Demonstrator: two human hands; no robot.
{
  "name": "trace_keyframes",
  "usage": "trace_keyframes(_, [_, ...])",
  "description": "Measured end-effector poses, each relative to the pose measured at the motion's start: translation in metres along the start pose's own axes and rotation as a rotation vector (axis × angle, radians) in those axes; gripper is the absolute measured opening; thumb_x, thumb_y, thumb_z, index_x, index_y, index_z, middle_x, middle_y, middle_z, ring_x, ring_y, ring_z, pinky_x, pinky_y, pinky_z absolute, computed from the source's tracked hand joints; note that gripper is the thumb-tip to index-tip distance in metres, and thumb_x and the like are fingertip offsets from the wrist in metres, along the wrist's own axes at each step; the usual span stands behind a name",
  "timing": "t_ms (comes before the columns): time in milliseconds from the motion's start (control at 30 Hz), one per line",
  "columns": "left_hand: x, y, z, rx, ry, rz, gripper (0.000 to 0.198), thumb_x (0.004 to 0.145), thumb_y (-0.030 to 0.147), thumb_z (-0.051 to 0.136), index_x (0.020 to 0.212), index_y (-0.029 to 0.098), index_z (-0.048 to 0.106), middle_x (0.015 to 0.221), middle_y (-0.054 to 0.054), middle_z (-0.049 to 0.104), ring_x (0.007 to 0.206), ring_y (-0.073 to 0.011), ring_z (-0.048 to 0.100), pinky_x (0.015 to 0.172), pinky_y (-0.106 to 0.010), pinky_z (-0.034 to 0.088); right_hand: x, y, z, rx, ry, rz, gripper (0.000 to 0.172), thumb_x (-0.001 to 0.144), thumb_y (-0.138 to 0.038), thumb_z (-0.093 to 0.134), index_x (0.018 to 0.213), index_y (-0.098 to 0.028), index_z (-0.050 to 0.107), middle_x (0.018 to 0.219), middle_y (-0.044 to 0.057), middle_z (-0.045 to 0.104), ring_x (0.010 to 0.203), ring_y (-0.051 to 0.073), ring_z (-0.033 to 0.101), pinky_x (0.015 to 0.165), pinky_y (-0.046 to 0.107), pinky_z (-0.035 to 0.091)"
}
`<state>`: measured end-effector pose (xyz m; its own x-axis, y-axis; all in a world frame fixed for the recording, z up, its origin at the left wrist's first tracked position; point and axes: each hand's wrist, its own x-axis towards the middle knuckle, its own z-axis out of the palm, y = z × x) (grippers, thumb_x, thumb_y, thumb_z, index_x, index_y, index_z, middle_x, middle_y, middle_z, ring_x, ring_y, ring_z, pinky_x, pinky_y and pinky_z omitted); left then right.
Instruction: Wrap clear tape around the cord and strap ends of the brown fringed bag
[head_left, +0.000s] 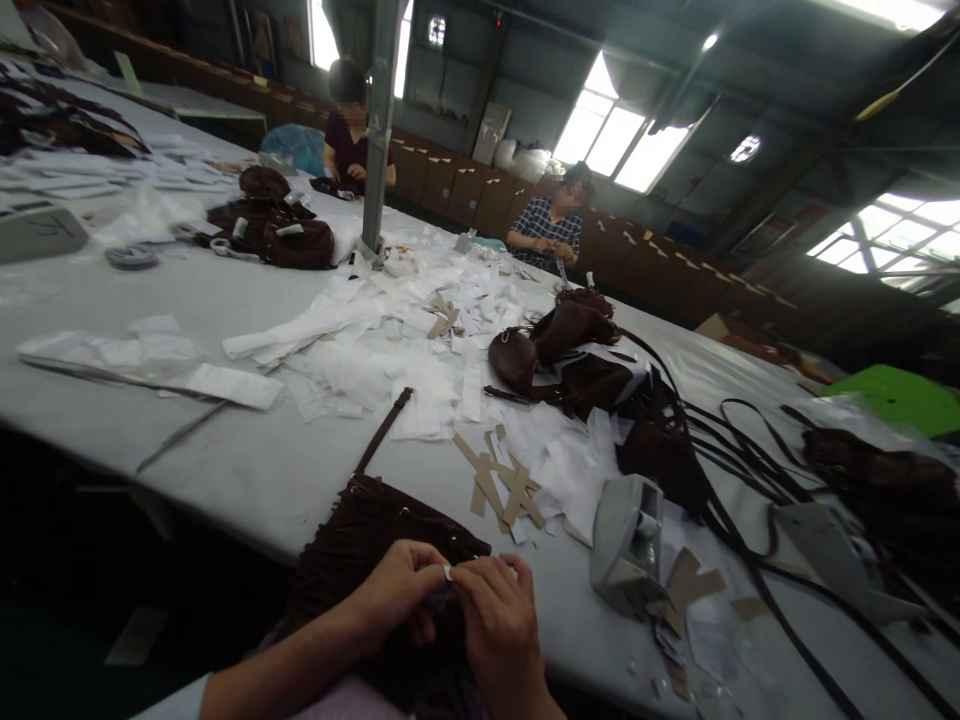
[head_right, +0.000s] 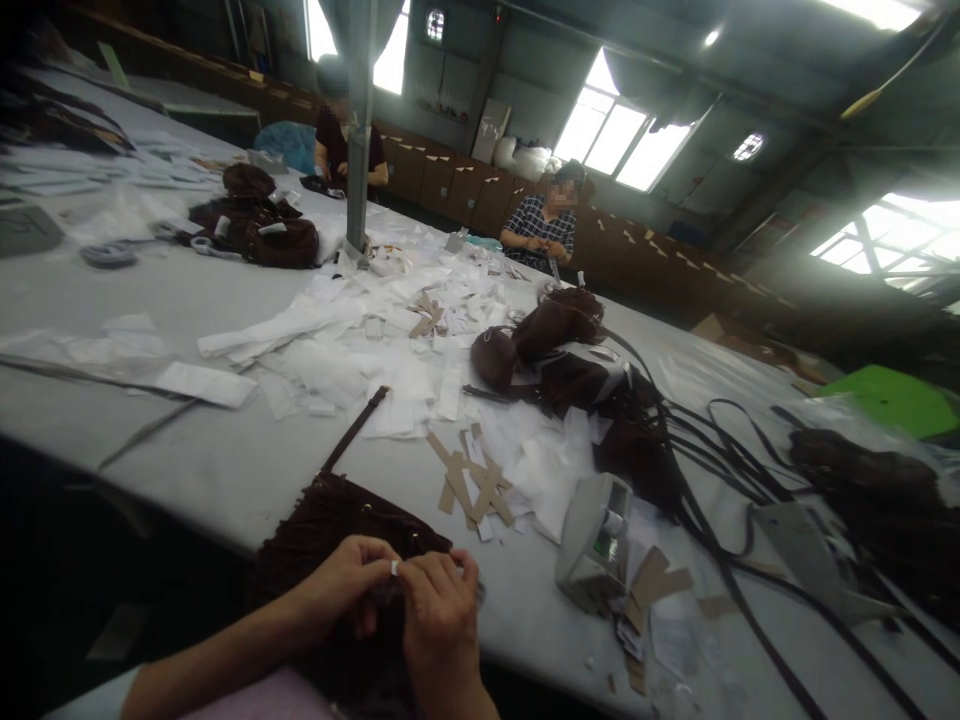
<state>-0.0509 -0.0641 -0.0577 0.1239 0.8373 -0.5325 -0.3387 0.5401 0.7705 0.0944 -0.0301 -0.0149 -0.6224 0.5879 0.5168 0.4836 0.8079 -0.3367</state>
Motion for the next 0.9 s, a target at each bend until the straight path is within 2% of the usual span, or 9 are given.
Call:
trace_keyframes(133, [-0.003,0.005,-0.002,-0.261,-0.084,-0.133,0.031,0.062,0.037,0.065,0.08,0.013,0.06,0.057,-0.001,0.06,0.039,-0.0124,0.057,0.033,-0.016,0.039,-0.004,0.0,0.001,-0.027,0.085,-0.011,0.023,0.09,-0.008,0.046,0.091,-0.022,0.064,0.083,-0.001,0.071,0.084,0.016,0.065,0.097,0.038,0.026])
trace_keyframes(233, [-0.004,0.011,-0.002,-0.369,-0.095,-0.192,0.03,0.06,0.031,0.063,0.083,0.013,0.061,0.062,-0.002,0.063,0.042,-0.0118,0.059,0.035,-0.016,0.041,-0.01,0.005,0.002,-0.035,0.057,-0.035,0.023,0.088,-0.009,0.051,0.102,-0.022,0.064,0.095,0.002,0.072,0.095,0.018,0.065,0.103,0.04,0.024])
trace_keyframes(400, [-0.003,0.008,0.004,-0.322,-0.107,-0.158,0.024,0.064,0.03,0.064,0.081,0.014,0.058,0.061,0.0,0.062,0.039,-0.011,0.057,0.032,-0.015,0.038,-0.022,0.006,0.004,-0.081,0.056,-0.076,0.032,0.084,-0.005,0.054,0.11,-0.021,0.061,0.102,0.003,0.072,0.103,0.02,0.063,0.109,0.043,0.019])
trace_keyframes(500, [-0.001,0.001,0.001,-0.235,-0.078,-0.112,0.023,0.067,0.032,0.063,0.082,0.015,0.056,0.06,0.0,0.061,0.035,-0.0094,0.053,0.03,-0.014,0.033,-0.031,0.009,0.005,-0.049,0.035,-0.023,0.035,0.084,-0.007,0.054,0.113,-0.024,0.061,0.107,0.001,0.071,0.109,0.02,0.061,0.111,0.043,0.017])
trace_keyframes(600, [0.003,-0.003,-0.009,-0.175,-0.087,-0.05,0.023,0.069,0.033,0.064,0.081,0.015,0.056,0.06,0.002,0.059,0.032,-0.0069,0.049,0.029,-0.013,0.029,-0.044,0.039,-0.005,-0.008,0.118,0.265,0.034,0.088,-0.021,0.053,0.121,-0.022,0.058,0.117,0.006,0.067,0.115,0.023,0.057,0.107,0.044,0.029])
trace_keyframes(667, [0.005,-0.003,-0.016,-0.155,-0.112,-0.023,0.023,0.07,0.034,0.065,0.08,0.014,0.056,0.06,0.002,0.059,0.031,-0.0057,0.046,0.029,-0.013,0.028,-0.056,0.077,-0.024,0.009,0.314,0.619,0.041,0.089,-0.037,0.049,0.124,-0.017,0.057,0.125,0.012,0.062,0.118,0.026,0.054,0.101,0.042,0.039])
trace_keyframes(767, [0.006,-0.004,-0.021,-0.15,-0.13,-0.023,0.025,0.07,0.036,0.065,0.079,0.014,0.058,0.06,0.002,0.058,0.03,-0.0052,0.043,0.028,-0.014,0.026,-0.079,0.142,-0.064,0.04,0.602,1.177,0.064,0.082,-0.057,0.043,0.124,-0.012,0.058,0.126,0.015,0.061,0.117,0.027,0.055,0.096,0.038,0.043])
trace_keyframes(833, [0.005,-0.007,-0.021,-0.165,-0.126,-0.027,0.025,0.07,0.037,0.064,0.076,0.014,0.057,0.058,0.002,0.058,0.029,-0.0046,0.041,0.028,-0.014,0.024,-0.092,0.177,-0.088,0.034,0.621,1.294,0.072,0.076,-0.063,0.043,0.116,-0.007,0.063,0.118,0.018,0.064,0.112,0.031,0.057,0.09,0.038,0.046])
trace_keyframes(900, [0.005,-0.011,-0.019,-0.181,-0.113,-0.028,0.026,0.07,0.039,0.064,0.072,0.014,0.055,0.056,0.002,0.057,0.028,-0.0038,0.038,0.027,-0.014,0.021,-0.1,0.2,-0.102,0.056,0.576,1.344,0.066,0.07,-0.066,0.048,0.094,-0.009,0.072,0.096,0.016,0.072,0.098,0.031,0.064,0.08,0.036,0.05])
